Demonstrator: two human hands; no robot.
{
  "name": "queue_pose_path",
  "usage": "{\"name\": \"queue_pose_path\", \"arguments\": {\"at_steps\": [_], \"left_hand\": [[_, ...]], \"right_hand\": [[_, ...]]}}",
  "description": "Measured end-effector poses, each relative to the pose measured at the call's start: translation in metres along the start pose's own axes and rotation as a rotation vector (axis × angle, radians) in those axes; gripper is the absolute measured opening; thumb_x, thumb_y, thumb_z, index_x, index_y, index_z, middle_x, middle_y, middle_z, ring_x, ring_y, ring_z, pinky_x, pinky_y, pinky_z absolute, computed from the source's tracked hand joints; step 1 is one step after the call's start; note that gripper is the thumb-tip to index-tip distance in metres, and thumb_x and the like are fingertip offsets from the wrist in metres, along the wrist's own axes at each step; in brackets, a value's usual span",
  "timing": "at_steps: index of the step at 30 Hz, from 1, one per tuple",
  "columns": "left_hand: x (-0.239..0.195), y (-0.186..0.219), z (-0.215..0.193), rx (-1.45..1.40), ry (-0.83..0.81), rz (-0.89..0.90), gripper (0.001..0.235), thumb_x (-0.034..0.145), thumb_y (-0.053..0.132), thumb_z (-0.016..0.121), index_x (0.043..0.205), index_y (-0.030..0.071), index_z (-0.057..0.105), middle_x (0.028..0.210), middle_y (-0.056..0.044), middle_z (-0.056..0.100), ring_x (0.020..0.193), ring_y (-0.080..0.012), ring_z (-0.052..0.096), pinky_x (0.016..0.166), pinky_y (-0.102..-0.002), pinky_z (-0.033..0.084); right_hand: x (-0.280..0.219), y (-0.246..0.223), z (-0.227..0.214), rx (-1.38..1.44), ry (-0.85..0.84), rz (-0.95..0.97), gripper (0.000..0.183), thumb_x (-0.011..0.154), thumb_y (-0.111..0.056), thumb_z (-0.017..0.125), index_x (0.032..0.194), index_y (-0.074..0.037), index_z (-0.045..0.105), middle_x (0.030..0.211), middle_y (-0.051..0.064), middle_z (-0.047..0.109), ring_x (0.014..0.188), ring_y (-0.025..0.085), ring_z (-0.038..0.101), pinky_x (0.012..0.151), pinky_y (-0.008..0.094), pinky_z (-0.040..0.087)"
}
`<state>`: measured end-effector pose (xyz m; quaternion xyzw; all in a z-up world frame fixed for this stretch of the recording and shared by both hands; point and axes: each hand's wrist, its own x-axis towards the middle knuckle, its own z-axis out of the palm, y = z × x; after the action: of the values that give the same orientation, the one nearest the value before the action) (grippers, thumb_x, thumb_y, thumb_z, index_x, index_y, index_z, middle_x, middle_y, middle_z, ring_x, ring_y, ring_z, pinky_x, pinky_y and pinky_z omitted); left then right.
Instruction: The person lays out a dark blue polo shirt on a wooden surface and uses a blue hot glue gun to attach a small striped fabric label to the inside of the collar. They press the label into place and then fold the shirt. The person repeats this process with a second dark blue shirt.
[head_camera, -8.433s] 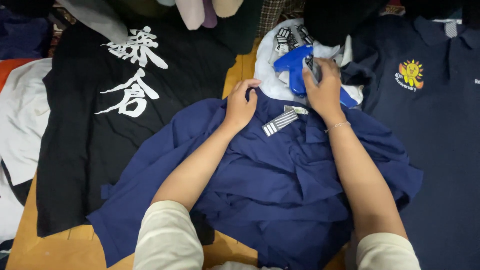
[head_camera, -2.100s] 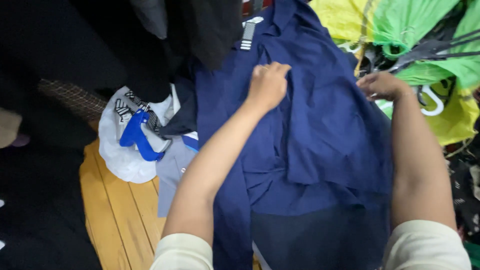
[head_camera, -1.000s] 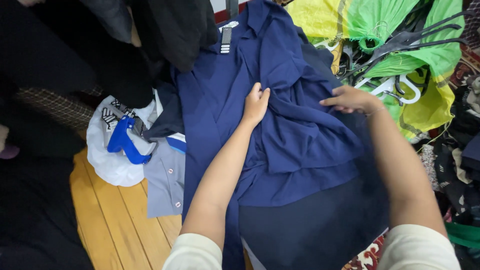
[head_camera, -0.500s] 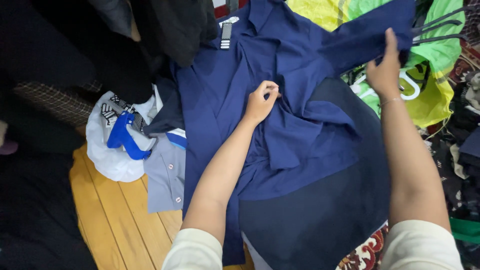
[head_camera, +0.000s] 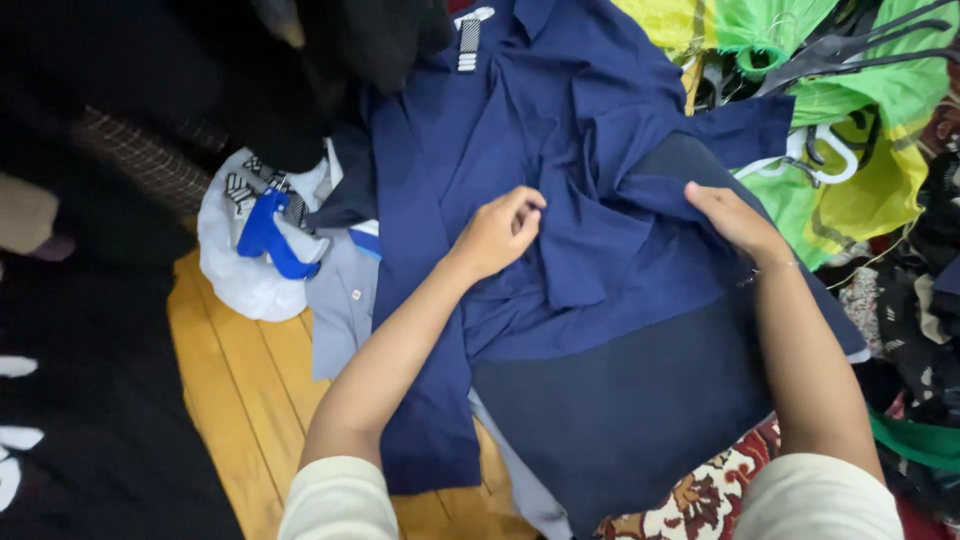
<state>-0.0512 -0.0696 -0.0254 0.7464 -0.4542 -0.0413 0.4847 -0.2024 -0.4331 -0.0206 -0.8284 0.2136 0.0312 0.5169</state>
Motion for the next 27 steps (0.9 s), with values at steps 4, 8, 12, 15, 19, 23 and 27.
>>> {"name": "queue_pose_path", "arguments": {"at_steps": [4, 8, 12, 15, 19, 23, 27], "left_hand": [[-0.037, 0.075, -0.035, 0.101, -0.35, -0.217, 0.019, 0.092, 0.036, 0.063, 0.095, 0.017, 0.061, 0.08, 0.001, 0.072, 0.073, -0.0179, 0.07, 0.071, -0.035, 0.051], [-0.072, 0.072, -0.035, 0.315, -0.5, -0.167, 0.051, 0.083, 0.055, 0.07, 0.11, 0.015, 0.054, 0.105, -0.013, 0.065, 0.102, -0.0373, 0.068, 0.085, -0.05, 0.054], [-0.091, 0.063, -0.039, 0.443, -0.485, -0.152, 0.077, 0.074, 0.063, 0.077, 0.131, 0.017, 0.054, 0.119, -0.01, 0.056, 0.107, -0.0338, 0.065, 0.085, -0.051, 0.054], [-0.1, 0.06, -0.034, 0.548, -0.475, -0.022, 0.096, 0.064, 0.074, 0.081, 0.137, 0.017, 0.056, 0.121, -0.01, 0.054, 0.108, -0.0346, 0.058, 0.093, -0.052, 0.048], [-0.109, 0.059, -0.022, 0.592, -0.431, 0.082, 0.08, 0.068, 0.054, 0.079, 0.136, 0.016, 0.062, 0.115, -0.01, 0.056, 0.101, -0.0361, 0.054, 0.082, -0.053, 0.05], [-0.119, 0.069, -0.017, 0.979, -0.437, -0.004, 0.062, 0.07, 0.042, 0.076, 0.126, 0.02, 0.063, 0.114, -0.009, 0.062, 0.102, -0.0359, 0.06, 0.083, -0.051, 0.047], [-0.123, 0.071, -0.009, 1.171, -0.475, 0.011, 0.042, 0.068, 0.03, 0.082, 0.105, 0.02, 0.065, 0.094, -0.005, 0.072, 0.081, -0.0277, 0.072, 0.068, -0.044, 0.049]], "right_hand": [[-0.039, -0.049, 0.021, 0.067, -0.036, 0.128, 0.033, 0.09, -0.02, 0.074, 0.117, -0.003, 0.072, 0.106, 0.007, 0.072, 0.091, 0.017, 0.066, 0.081, 0.033, 0.057], [-0.029, -0.003, 0.001, 0.197, 0.057, 0.117, 0.033, 0.09, -0.02, 0.077, 0.117, -0.004, 0.069, 0.1, 0.013, 0.072, 0.083, 0.022, 0.069, 0.073, 0.037, 0.058], [-0.053, 0.012, -0.037, 0.249, 0.13, 0.218, 0.032, 0.098, -0.032, 0.069, 0.121, -0.009, 0.066, 0.108, 0.009, 0.072, 0.085, 0.018, 0.068, 0.076, 0.029, 0.056], [-0.056, 0.055, -0.064, 0.395, 0.202, 0.271, 0.023, 0.096, -0.038, 0.075, 0.104, -0.018, 0.066, 0.088, 0.0, 0.072, 0.069, 0.009, 0.068, 0.06, 0.024, 0.058], [-0.062, 0.095, -0.071, 0.516, 0.324, 0.308, 0.022, 0.091, -0.041, 0.081, 0.097, -0.023, 0.069, 0.088, -0.002, 0.073, 0.072, 0.01, 0.071, 0.064, 0.03, 0.062], [-0.082, 0.1, -0.071, 0.623, 0.317, 0.213, 0.022, 0.103, -0.041, 0.071, 0.098, -0.02, 0.065, 0.087, -0.003, 0.073, 0.071, 0.008, 0.071, 0.062, 0.028, 0.062], [-0.082, 0.121, -0.088, 0.653, 0.334, 0.107, 0.028, 0.104, -0.045, 0.07, 0.104, -0.018, 0.066, 0.085, -0.001, 0.074, 0.062, 0.009, 0.069, 0.049, 0.03, 0.058]]}}
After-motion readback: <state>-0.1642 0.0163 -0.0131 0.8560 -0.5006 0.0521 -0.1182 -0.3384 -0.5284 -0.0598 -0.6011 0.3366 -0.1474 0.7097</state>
